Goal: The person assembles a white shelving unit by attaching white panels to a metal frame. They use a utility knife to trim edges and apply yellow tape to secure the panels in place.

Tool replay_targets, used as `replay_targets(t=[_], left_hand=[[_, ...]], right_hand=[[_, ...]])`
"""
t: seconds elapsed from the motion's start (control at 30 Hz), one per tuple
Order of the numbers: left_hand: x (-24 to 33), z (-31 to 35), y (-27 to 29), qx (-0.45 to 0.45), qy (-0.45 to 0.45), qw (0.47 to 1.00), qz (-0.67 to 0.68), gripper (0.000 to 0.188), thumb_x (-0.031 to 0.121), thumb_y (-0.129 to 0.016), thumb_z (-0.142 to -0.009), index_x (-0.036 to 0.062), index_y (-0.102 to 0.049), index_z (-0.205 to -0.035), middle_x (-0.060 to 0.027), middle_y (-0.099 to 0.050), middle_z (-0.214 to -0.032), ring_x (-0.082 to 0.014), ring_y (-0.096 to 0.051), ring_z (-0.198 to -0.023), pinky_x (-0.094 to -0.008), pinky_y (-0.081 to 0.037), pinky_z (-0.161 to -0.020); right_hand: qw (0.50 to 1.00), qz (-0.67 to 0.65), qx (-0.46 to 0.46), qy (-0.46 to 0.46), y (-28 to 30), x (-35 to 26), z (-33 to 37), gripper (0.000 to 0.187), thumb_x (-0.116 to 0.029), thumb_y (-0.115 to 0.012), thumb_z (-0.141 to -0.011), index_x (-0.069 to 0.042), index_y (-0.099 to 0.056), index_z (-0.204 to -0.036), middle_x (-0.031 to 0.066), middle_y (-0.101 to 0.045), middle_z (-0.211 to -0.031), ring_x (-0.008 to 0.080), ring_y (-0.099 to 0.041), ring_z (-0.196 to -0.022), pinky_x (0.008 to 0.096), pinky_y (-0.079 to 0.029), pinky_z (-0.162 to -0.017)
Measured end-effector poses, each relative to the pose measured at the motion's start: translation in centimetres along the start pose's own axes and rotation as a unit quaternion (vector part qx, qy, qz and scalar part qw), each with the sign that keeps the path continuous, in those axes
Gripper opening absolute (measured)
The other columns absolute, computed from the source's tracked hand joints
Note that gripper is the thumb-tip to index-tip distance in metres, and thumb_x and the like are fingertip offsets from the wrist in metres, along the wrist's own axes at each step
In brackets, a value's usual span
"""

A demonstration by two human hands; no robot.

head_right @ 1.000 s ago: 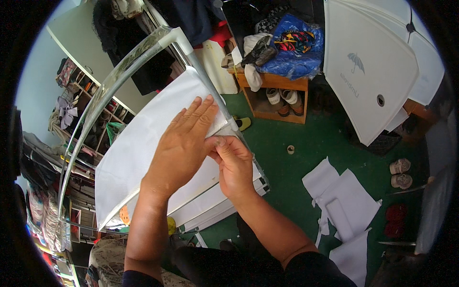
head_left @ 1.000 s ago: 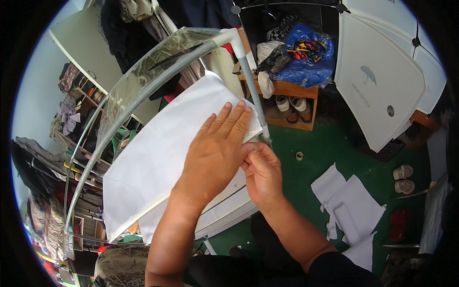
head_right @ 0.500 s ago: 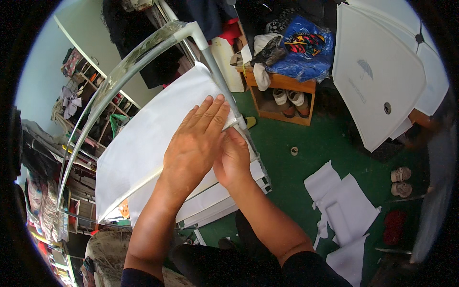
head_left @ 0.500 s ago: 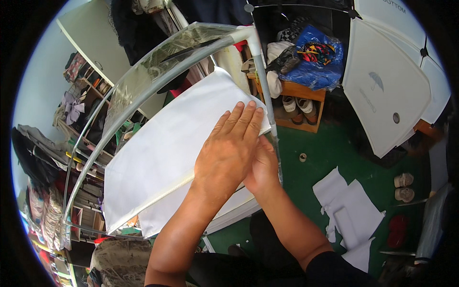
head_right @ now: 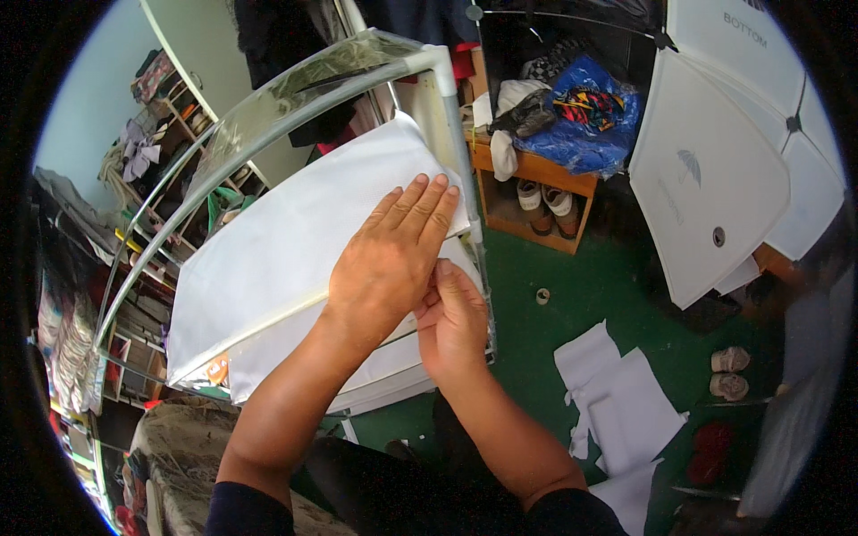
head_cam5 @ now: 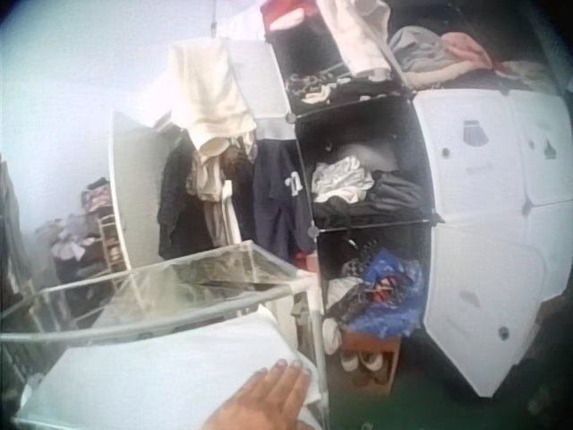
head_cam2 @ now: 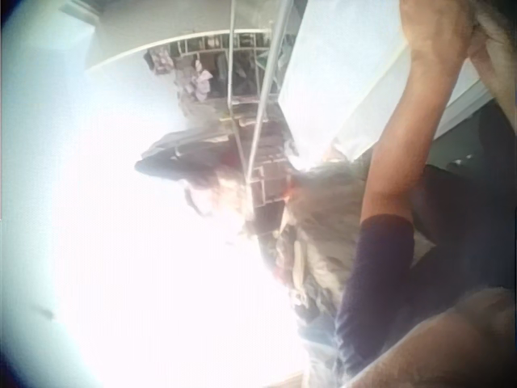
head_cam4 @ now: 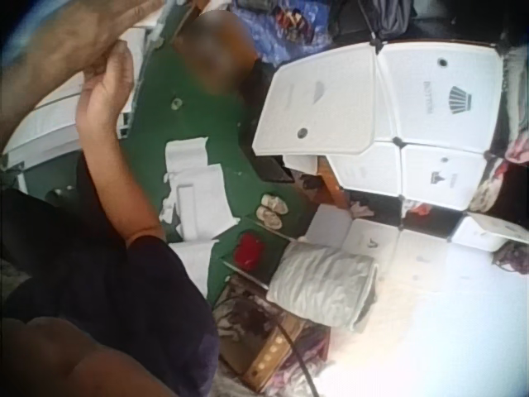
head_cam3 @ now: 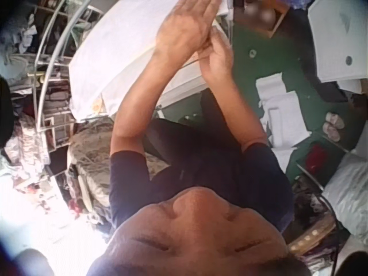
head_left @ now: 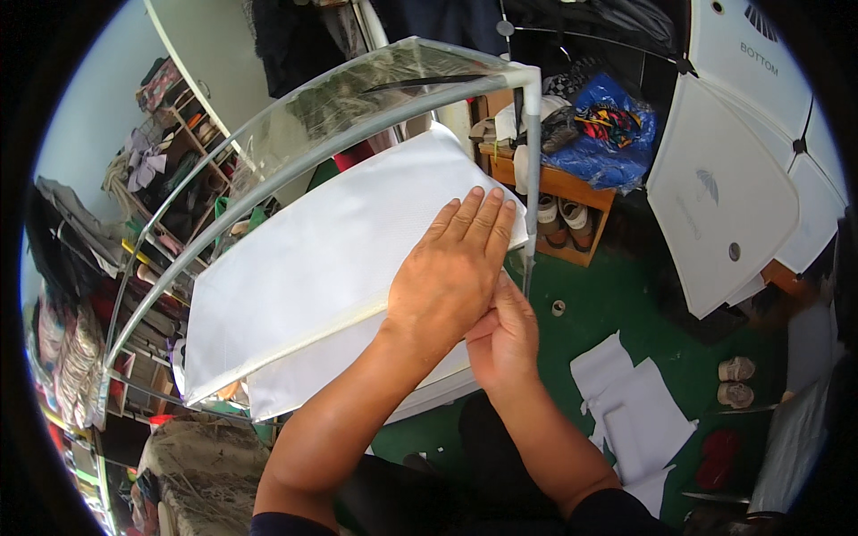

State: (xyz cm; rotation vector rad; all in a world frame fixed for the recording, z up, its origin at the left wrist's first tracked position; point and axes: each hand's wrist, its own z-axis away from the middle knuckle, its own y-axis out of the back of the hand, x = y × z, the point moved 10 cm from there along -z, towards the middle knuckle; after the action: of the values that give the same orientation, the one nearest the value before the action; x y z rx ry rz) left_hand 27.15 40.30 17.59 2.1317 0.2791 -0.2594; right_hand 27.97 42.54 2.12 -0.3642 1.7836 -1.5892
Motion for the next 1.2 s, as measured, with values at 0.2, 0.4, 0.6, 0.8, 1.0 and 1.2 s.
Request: replay_targets(t=[0.2, 0.4, 0.6, 0.8, 1.0, 1.2], left_hand=[[-0.2, 0.6, 1.6, 0.06, 0.017, 0.997, 0.044, 0.054, 0.013, -0.061, -0.088, -0.0019, -0.056, -0.14, -0.0198, -0.056, -0.148, -0.0327, -0.053, -0.139, -0.0443, -0.04, -0.118], [1.3, 5.0, 6.2, 0.173, -0.026, 0.964, 0.202, 0.039, 0.014, -0.066, -0.087, 0.001, -0.065, -0.124, -0.0178, -0.063, -0.134, -0.0372, -0.062, -0.121, -0.0447, -0.054, -0.1], [-3.5, 17.7, 0.5, 0.102, 0.399, 0.668, 0.62, 0.029, 0.026, -0.06, -0.105, 0.0, -0.072, -0.102, -0.0068, -0.068, -0.077, -0.0116, -0.057, -0.065, -0.0252, -0.046, -0.059], [-6.9, 21.1, -0.3, 0.187, 0.511, 0.458, 0.703, 0.048, 0.042, -0.053, -0.108, -0.0006, -0.072, -0.101, -0.0056, -0.064, -0.066, -0.0092, -0.043, -0.053, -0.0239, -0.034, -0.051], [-7.9, 21.8, -0.9, 0.196, 0.565, 0.395, 0.697, 0.058, 0.052, -0.049, -0.108, 0.0003, -0.071, -0.093, -0.0056, -0.06, -0.06, -0.0116, -0.043, -0.051, -0.0258, -0.034, -0.05], [-8.6, 21.9, -1.0, 0.173, 0.589, 0.415, 0.671, 0.056, 0.045, -0.046, -0.109, -0.001, -0.068, -0.087, -0.0056, -0.056, -0.057, -0.0126, -0.043, -0.051, -0.027, -0.033, -0.05]], right_hand=[[0.999, 0.041, -0.01, 0.032, -2.1, -1.6, -0.7, 0.033, -0.023, -0.059, -0.107, -0.001, -0.064, -0.132, 0.0042, -0.069, -0.12, 0.0131, -0.065, -0.104, 0.0294, -0.054, -0.091], [1.0, 0.017, -0.003, -0.004, -0.7, -1.1, -1.6, 0.024, -0.025, -0.062, -0.105, -0.007, -0.065, -0.119, 0.0002, -0.067, -0.109, 0.0147, -0.065, -0.101, 0.0299, -0.053, -0.087], [0.989, 0.148, -0.007, -0.008, -2.8, -0.2, 1.1, 0.021, -0.028, -0.07, -0.101, -0.01, -0.062, -0.093, 0.0003, -0.057, -0.082, 0.0133, -0.055, -0.072, 0.0304, -0.046, -0.065], [0.974, 0.216, -0.03, -0.061, -5.5, 3.3, 2.2, 0.029, -0.03, -0.074, -0.098, -0.007, -0.062, -0.085, 0.0016, -0.059, -0.076, 0.0139, -0.056, -0.065, 0.0278, -0.044, -0.058], [0.956, 0.292, -0.002, -0.02, -5.5, 2.8, 1.3, 0.033, -0.031, -0.076, -0.096, -0.005, -0.065, -0.079, 0.0028, -0.061, -0.071, 0.0122, -0.053, -0.058, 0.0258, -0.041, -0.054], [0.949, 0.316, -0.012, 0.004, -6.0, 2.3, 1.2, 0.032, -0.029, -0.075, -0.096, -0.004, -0.066, -0.078, 0.0047, -0.064, -0.07, 0.0106, -0.052, -0.056, 0.0243, -0.039, -0.051]])
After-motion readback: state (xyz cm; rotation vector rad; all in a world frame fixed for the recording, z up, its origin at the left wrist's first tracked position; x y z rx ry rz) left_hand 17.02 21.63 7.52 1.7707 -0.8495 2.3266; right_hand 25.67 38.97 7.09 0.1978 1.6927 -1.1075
